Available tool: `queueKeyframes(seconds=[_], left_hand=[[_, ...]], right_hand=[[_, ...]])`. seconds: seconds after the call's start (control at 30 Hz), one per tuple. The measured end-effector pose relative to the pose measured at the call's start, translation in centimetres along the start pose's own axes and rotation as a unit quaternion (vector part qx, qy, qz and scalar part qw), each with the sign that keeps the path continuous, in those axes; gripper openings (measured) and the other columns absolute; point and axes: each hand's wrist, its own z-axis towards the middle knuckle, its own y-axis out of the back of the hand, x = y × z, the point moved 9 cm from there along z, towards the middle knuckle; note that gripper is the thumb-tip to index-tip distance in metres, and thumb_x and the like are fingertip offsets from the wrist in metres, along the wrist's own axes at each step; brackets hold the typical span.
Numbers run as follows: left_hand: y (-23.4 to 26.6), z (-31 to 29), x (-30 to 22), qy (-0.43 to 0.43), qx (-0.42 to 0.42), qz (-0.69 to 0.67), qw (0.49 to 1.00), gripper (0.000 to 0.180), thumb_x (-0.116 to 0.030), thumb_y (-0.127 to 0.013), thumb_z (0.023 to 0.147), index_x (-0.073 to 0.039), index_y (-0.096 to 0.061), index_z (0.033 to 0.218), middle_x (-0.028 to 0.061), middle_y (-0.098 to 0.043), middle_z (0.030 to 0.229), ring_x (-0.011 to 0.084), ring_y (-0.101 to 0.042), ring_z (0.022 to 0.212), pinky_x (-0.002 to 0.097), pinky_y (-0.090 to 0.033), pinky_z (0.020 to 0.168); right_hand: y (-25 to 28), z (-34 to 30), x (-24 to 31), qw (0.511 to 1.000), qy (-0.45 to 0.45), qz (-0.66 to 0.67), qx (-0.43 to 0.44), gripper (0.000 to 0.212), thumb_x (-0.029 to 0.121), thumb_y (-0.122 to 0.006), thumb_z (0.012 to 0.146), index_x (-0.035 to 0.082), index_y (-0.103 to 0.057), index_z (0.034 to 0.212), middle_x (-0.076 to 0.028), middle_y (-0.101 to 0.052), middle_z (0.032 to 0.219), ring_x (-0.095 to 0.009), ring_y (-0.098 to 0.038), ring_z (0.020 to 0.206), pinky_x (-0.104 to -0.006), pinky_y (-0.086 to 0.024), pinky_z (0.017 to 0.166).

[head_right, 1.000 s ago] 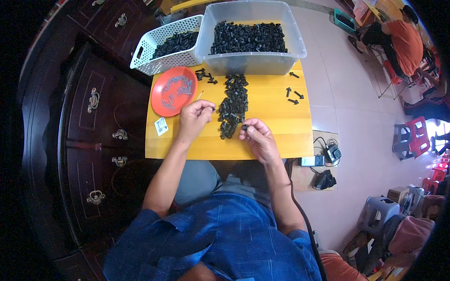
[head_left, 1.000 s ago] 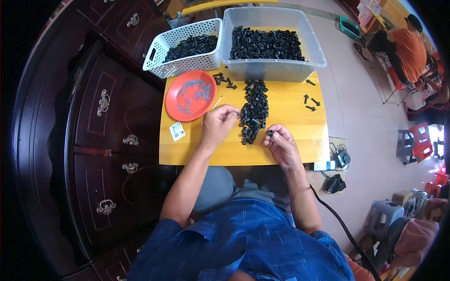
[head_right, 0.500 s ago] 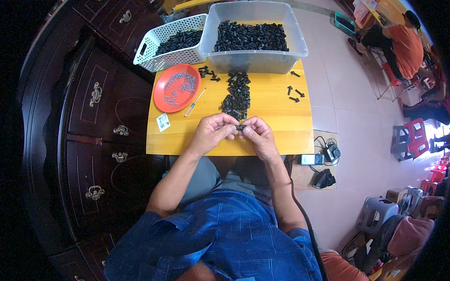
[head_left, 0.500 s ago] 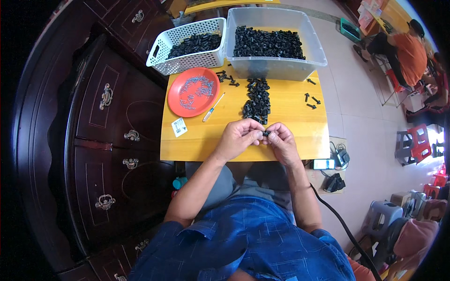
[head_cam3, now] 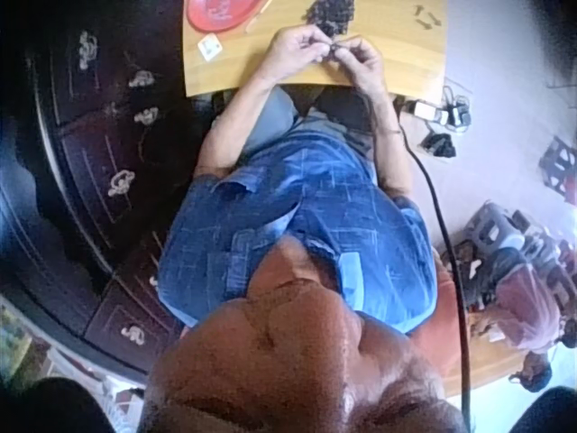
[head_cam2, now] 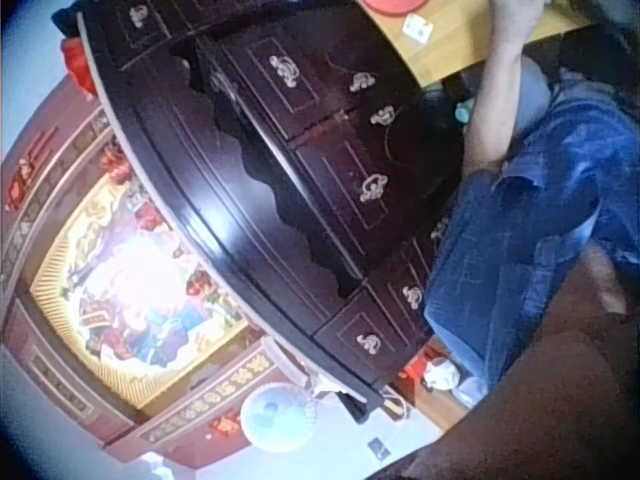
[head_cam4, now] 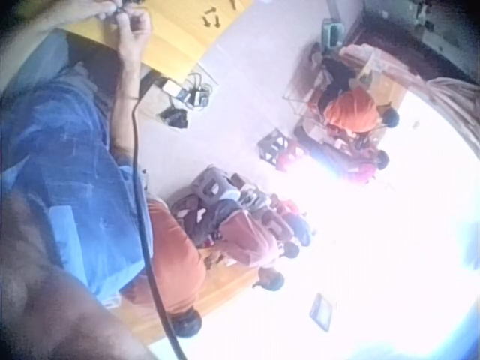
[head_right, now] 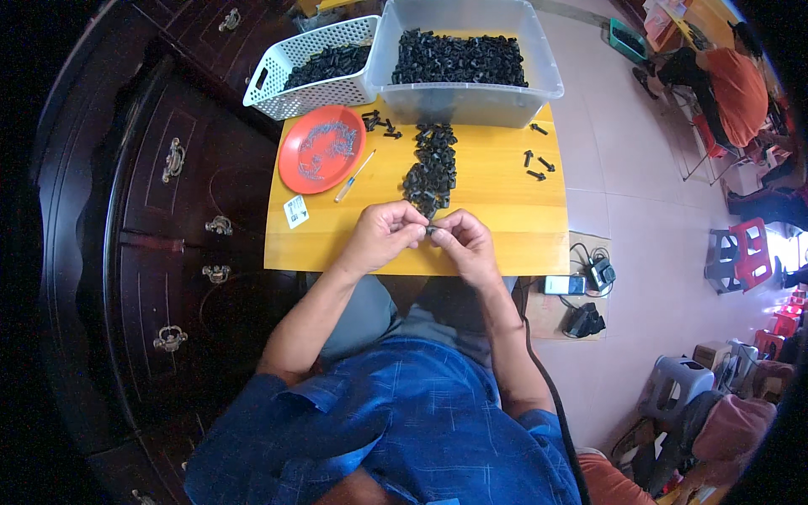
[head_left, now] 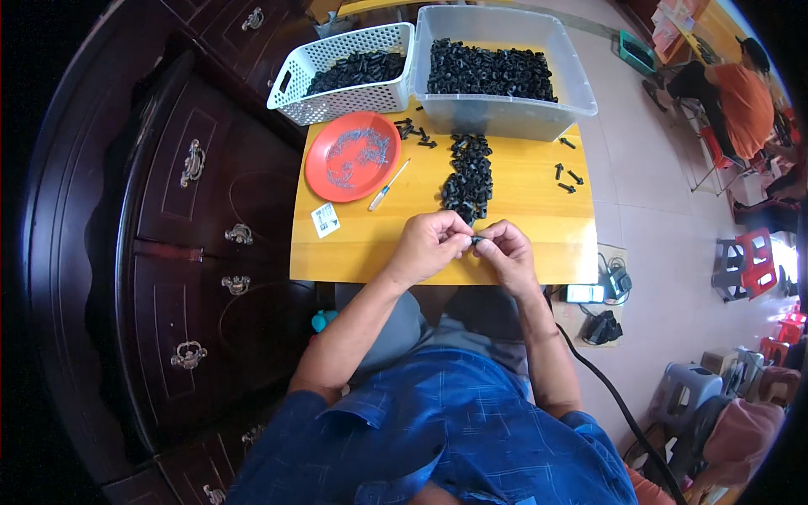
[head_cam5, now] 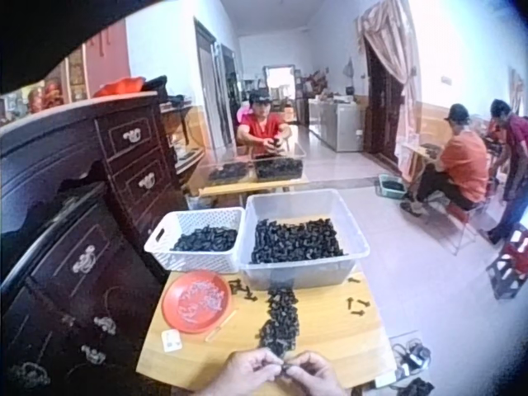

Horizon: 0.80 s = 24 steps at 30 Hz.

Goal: Assembling small black plastic components by hand.

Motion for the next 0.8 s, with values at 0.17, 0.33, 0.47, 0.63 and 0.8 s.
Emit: queueKeyframes(seconds=[0.17, 0.33, 0.47, 0.63, 0.8], left_hand=[[0.9, -0.1, 0.2, -0.076, -0.064, 0.134, 0.986, 0.003, -0.001, -0.065, 0.085, 0.001, -0.066, 0.083, 0.0014, -0.065, 0.066, 0.0061, -0.059, 0.057, 0.0225, -0.048, 0.053], [0.8, -0.1, 0.4, -0.039, -0.037, 0.069, 0.996, 0.003, -0.001, -0.064, 0.087, 0.001, -0.067, 0.087, 0.0014, -0.067, 0.073, 0.0057, -0.060, 0.064, 0.0217, -0.050, 0.058], [0.3, 0.1, 0.0, -0.034, -0.008, 0.091, 0.995, 0.006, -0.002, -0.064, 0.088, 0.001, -0.068, 0.093, 0.0005, -0.068, 0.081, 0.0044, -0.061, 0.069, 0.0212, -0.051, 0.062], [0.2, 0.0, -3.3, -0.130, -0.009, 0.226, 0.965, 0.016, -0.003, -0.066, 0.085, 0.001, -0.068, 0.101, 0.0040, -0.068, 0.079, 0.0095, -0.063, 0.067, 0.0246, -0.052, 0.062], [-0.4, -1.2, -6.3, -0.132, -0.040, 0.296, 0.945, 0.028, -0.009, -0.068, 0.081, -0.002, -0.065, 0.108, 0.0107, -0.065, 0.083, 0.0272, -0.066, 0.074, 0.0345, -0.053, 0.067]], right_hand=[[-0.6, -0.2, 0.4, 0.999, 0.010, -0.049, -0.005, 0.006, 0.005, -0.066, 0.091, 0.003, -0.061, 0.094, 0.001, -0.065, 0.086, -0.005, -0.058, 0.077, -0.0205, -0.048, 0.070], [-0.3, -0.2, 0.1, 0.997, 0.021, -0.075, -0.026, 0.006, 0.005, -0.066, 0.091, 0.004, -0.061, 0.094, 0.001, -0.065, 0.086, -0.004, -0.058, 0.077, -0.0198, -0.047, 0.070], [-0.2, 0.0, 0.0, 0.998, 0.019, -0.061, -0.022, 0.006, 0.004, -0.066, 0.092, 0.003, -0.060, 0.095, 0.001, -0.065, 0.086, -0.005, -0.059, 0.078, -0.0204, -0.048, 0.070], [-1.3, 0.6, 0.4, 1.000, -0.018, -0.012, 0.006, 0.012, 0.006, -0.062, 0.094, 0.001, -0.061, 0.105, -0.002, -0.066, 0.091, -0.008, -0.061, 0.081, -0.0227, -0.050, 0.074], [-1.9, 0.0, 1.0, 0.996, -0.052, 0.067, 0.004, 0.015, 0.010, -0.061, 0.095, 0.002, -0.062, 0.108, -0.004, -0.067, 0.096, -0.010, -0.063, 0.087, -0.0246, -0.050, 0.079]])
